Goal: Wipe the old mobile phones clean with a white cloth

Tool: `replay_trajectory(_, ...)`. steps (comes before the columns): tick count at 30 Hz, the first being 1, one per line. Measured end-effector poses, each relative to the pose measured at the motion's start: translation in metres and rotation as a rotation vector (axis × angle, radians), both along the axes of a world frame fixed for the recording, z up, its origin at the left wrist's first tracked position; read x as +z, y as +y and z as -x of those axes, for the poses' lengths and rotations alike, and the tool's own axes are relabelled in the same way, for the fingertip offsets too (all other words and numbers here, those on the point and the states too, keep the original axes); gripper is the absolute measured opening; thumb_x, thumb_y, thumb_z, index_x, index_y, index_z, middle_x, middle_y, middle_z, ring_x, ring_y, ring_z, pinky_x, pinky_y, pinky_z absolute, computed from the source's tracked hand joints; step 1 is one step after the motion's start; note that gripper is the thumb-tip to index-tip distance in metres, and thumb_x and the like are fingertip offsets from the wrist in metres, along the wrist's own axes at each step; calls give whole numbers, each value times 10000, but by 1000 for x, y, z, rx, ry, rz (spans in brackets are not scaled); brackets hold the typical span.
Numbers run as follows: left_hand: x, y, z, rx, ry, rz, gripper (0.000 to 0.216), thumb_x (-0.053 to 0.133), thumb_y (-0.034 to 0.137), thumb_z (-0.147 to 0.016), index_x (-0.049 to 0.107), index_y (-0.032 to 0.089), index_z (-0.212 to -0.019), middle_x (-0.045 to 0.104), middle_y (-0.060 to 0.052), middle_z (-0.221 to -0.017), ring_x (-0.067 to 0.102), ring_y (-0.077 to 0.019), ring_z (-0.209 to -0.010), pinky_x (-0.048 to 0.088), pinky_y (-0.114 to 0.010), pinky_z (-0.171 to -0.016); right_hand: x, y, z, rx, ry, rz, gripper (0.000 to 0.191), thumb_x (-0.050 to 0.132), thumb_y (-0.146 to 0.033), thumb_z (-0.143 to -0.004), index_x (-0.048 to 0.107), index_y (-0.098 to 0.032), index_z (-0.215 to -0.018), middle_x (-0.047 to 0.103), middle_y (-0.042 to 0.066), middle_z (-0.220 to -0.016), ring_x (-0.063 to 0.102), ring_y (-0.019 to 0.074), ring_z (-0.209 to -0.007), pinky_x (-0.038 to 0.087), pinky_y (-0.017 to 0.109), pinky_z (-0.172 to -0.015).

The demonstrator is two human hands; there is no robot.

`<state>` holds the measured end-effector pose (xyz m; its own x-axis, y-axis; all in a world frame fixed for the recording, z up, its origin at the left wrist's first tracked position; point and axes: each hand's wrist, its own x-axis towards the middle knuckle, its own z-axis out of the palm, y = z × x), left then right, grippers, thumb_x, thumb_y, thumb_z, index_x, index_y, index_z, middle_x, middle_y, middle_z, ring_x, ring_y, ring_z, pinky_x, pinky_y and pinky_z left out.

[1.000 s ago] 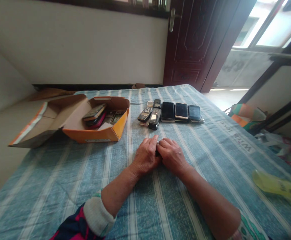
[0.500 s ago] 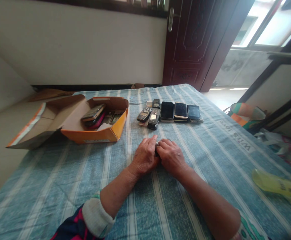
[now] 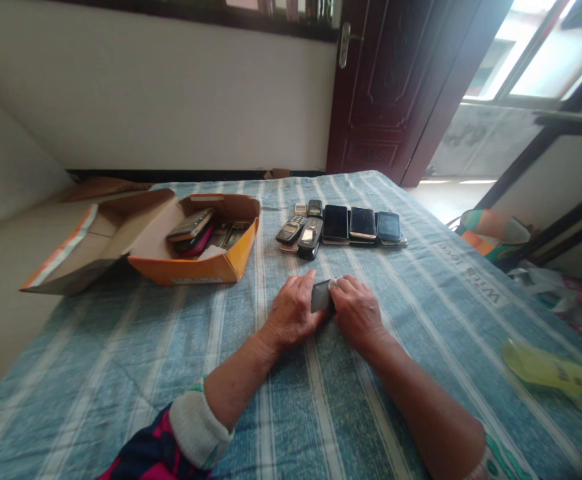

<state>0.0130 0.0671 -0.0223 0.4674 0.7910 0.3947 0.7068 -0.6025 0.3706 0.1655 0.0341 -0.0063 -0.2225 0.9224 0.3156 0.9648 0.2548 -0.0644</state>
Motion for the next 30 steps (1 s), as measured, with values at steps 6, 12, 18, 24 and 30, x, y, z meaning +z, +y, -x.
replay_trajectory(6,2,0,0,-1,23,20,684,683,274,-707,448,42,-1306,626,-189,-1117,581,-316,-1043,502,-462,-924,4,-3,9,56,12,30,223,468,-114,-922,665,-170,-835,672,84,-926,548,222,-942,371,311,-736)
replay_trajectory(12,4,0,-1,-3,25,-1,677,686,316,-720,446,65,-1302,633,-171,-1087,588,-314,-1027,515,-473,-891,4,6,-2,-54,-3,64,195,486,-95,-906,659,-170,-857,677,78,-895,563,220,-917,367,322,-730)
replay_trajectory(18,2,1,-1,0,21,-15,681,695,298,-711,445,82,-1307,636,-157,-1081,592,-306,-1025,516,-459,-888,8,-3,2,-30,-43,70,189,487,-102,-899,659,-162,-847,677,98,-912,564,238,-917,380,336,-722)
replay_trajectory(24,2,4,-1,-5,13,-15,667,687,325,-726,450,92,-1305,643,-149,-1074,600,-305,-1016,508,-458,-902,13,6,-6,-4,-28,145,225,451,-96,-902,662,-173,-884,684,89,-949,570,217,-954,399,315,-757)
replay_trajectory(30,6,6,-3,8,27,18,686,698,357,-705,458,97,-1293,644,-154,-1089,594,-320,-1031,503,-469,-907,25,7,-21,67,-51,243,233,456,-110,-883,678,-173,-916,692,86,-956,598,216,-951,416,295,-767)
